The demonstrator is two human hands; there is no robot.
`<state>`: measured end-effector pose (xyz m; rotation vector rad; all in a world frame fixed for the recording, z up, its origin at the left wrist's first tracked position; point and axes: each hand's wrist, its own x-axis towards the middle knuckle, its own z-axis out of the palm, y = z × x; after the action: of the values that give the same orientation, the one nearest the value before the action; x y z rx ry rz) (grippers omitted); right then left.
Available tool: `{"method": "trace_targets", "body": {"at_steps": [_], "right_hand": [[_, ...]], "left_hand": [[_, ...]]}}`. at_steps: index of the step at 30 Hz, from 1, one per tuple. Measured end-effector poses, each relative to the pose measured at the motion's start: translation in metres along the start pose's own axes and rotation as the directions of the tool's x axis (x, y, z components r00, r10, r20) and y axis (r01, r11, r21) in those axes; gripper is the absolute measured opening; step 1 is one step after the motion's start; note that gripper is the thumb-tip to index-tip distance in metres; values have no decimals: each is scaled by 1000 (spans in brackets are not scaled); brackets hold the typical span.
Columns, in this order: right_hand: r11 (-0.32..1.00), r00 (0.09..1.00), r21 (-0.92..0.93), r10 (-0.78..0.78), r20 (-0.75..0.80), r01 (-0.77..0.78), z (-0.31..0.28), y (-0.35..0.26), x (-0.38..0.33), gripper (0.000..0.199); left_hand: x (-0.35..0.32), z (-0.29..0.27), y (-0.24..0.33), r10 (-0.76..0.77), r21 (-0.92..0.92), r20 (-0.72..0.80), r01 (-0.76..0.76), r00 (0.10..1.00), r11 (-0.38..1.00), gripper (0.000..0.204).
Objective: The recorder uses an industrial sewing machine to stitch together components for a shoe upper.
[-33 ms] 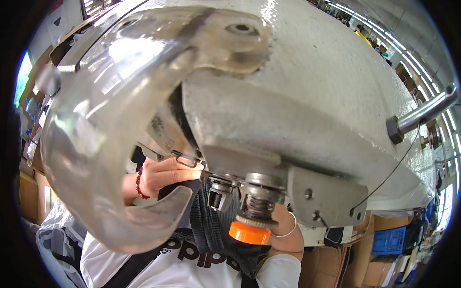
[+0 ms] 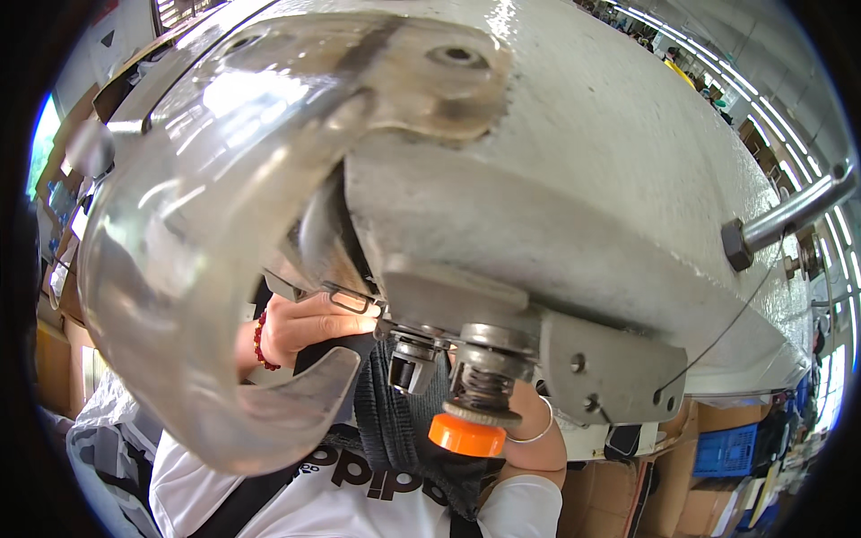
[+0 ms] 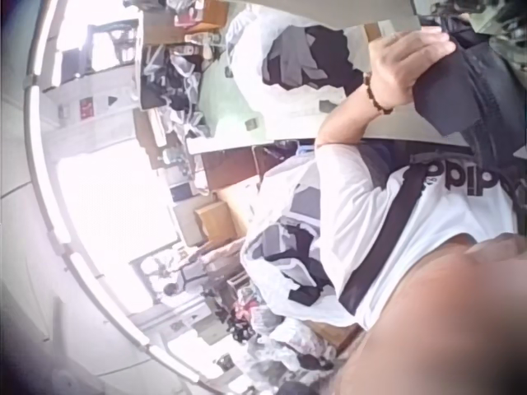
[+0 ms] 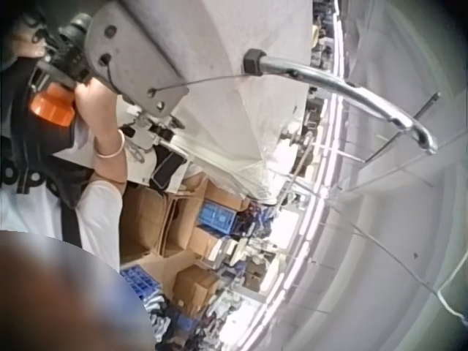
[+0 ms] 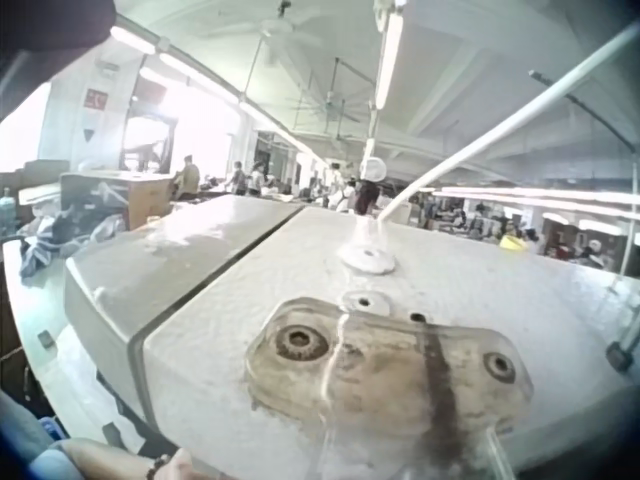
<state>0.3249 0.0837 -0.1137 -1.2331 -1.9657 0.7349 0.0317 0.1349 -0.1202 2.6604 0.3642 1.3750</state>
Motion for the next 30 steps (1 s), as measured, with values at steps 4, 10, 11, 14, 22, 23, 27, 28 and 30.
{"method": "trace_targets", "body": {"at_steps": [4,10,11,14,22,23,27,28,30], "right_hand": [[995,998,86,47,36,-50,-2,6,-1,18],[951,989,275,121,79,-139,-10,17,-1,18],[937,988,314,133,85,-153,-12,19,0,18],[907,983,380,161,87,-182,-15,22,-2,18],[896,982,406,187,27,-182,-13,26,-9,18],[897,982,405,188,18,-179,-13,25,-10,18],[909,983,384,181,-19,-160,-10,24,-12,18],[912,983,380,180,-28,-156,-9,24,-12,18],[919,983,366,175,-49,-146,-8,23,-12,18]], "left_hand": [[-2,0,-5,-14,13,51,14,999,1000,44],[-1,1,-13,-14,-39,35,15,999,999,34],[0,3,-14,-23,-90,0,23,1000,996,32],[4,7,-17,-102,-278,-125,63,987,958,26],[-13,22,-9,-520,-396,-240,407,819,823,14],[-13,27,-7,-583,-480,-276,416,764,773,14],[-13,28,-4,-671,-568,-250,456,698,685,14],[-11,23,-5,-630,-596,-152,438,762,673,13],[-7,9,-11,-510,-649,42,411,859,640,14]]}}
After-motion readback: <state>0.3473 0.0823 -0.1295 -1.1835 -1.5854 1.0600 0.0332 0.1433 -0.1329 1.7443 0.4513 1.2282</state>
